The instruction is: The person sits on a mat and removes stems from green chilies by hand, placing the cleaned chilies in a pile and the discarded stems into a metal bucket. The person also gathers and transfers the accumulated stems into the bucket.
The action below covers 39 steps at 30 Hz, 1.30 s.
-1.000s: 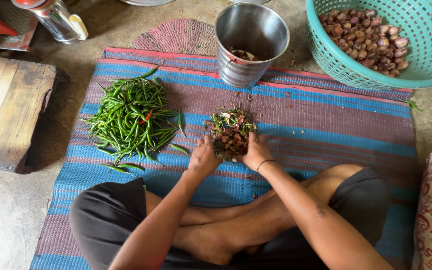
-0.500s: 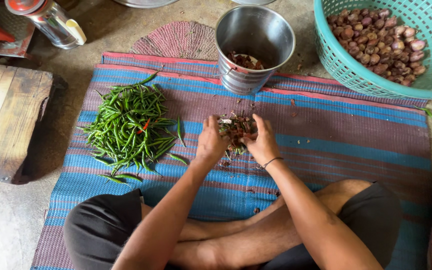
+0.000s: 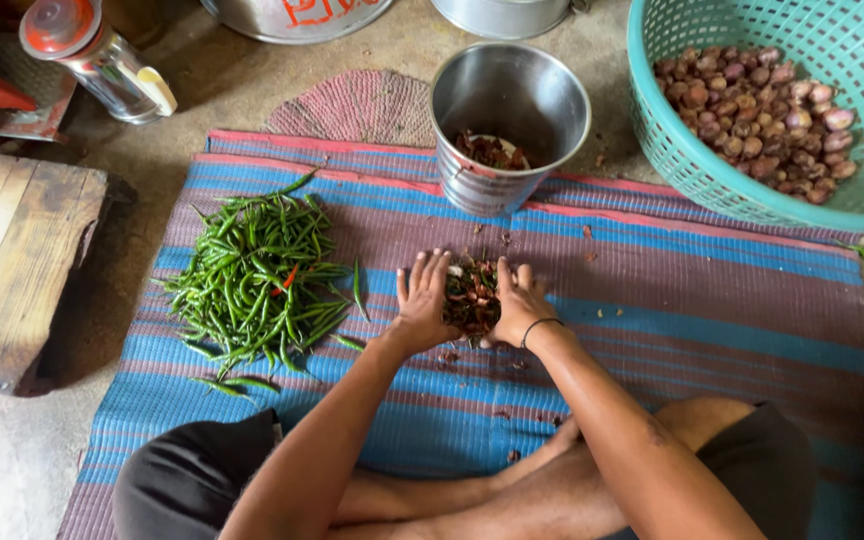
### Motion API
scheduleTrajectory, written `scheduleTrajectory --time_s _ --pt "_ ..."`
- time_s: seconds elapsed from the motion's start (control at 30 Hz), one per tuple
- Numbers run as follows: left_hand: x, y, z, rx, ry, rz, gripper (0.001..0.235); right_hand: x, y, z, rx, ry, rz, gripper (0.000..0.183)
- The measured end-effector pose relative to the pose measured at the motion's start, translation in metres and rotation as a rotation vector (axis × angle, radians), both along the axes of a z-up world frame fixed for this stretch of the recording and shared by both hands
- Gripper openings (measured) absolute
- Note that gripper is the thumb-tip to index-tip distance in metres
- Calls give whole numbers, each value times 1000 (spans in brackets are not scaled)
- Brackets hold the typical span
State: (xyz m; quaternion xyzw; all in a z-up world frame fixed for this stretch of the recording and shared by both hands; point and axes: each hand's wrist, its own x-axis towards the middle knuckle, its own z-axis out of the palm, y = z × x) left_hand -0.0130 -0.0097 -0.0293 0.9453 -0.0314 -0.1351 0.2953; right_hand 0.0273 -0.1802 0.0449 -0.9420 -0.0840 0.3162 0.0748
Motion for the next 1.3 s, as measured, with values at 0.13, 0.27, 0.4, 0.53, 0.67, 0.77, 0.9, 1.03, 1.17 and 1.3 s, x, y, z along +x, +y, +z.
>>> scheduleTrajectory --time_s 0.13,0.27,0.4,0.53,0.67,0.77,0.9,1.03,1.17,1.3 --pt "2 -11 -8 -182 -27 -5 115 13 8 -8 40 82 16 132" --pt "-12 -32 -5 -628 -62 141 98 20 7 -41 112 44 44 100" --pt "-22 -40 7 -1246 190 437 100 19 -10 -80 299 -28 120 93" --pt "-24 -47 35 -1328 208 482 97 16 -24 -62 495 62 37 74" --pt "-14 -52 80 -1309 171 464 94 14 -22 13 490 151 -159 78" --pt "19 -55 116 -1341 -18 362 92 29 -27 66 903 121 -145 69" --pt "83 -47 163 -1357 -200 220 92 75 -24 126 837 -221 -75 63" --pt "149 -33 197 -1377 -244 152 91 119 -13 164 733 -478 -64 66" --pt "209 -16 190 -1329 -143 275 91 163 -9 153 664 -545 -104 80" --pt "241 -3 146 -1234 -275 310 77 192 -16 105 602 -747 14 63"
